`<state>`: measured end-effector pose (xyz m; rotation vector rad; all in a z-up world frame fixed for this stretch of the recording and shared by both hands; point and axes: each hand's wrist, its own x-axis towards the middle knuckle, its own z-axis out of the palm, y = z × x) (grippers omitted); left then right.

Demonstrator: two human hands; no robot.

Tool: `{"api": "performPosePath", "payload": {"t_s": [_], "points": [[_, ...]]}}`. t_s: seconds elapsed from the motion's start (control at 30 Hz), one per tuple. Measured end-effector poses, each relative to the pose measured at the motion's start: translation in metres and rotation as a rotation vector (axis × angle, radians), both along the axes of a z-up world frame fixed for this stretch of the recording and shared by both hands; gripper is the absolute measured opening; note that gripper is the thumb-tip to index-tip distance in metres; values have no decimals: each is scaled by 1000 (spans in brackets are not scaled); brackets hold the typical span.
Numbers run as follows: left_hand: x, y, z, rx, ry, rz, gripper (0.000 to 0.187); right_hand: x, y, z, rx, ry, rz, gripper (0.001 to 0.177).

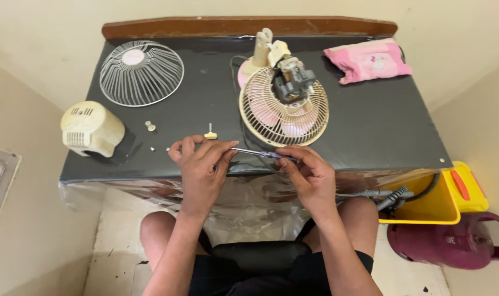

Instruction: The person disassembles a table fan by removing the front grill and unscrewing the motor housing. They use a screwdriver to remove screws and separate the motor from the fan assembly, placing parts on the table.

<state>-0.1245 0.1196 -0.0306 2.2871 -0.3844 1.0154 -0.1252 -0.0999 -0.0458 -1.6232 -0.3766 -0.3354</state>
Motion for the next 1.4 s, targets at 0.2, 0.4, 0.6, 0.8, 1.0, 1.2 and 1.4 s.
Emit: {"api": "performPosePath", "payload": {"t_s": [0.2, 0.4, 0.6, 0.8, 1.0, 1.2, 1.4], "points": [[8, -20, 7, -34, 10, -69, 14, -2, -21, 5, -217, -87, -143, 25], [19, -44, 10, -32, -21, -107, 15, 0, -41, 2, 114, 10, -61, 25], [25, -63, 16, -28, -4, -178, 14, 10, -62, 3, 142, 7, -105, 21], [31, -80, 20, 5, -17, -211, 15, 13, -85, 17, -348, -161, -254, 26], [37, -89, 17, -3, 7, -233, 22, 18, -97, 17, -437, -228, -348, 22], [36, -97, 10, 53, 2, -208, 27, 18, -115, 12, -438, -187, -414, 21], [34, -132, 7, 164, -47, -301, 31, 17, -137, 14, -453, -175, -505, 19]]}}
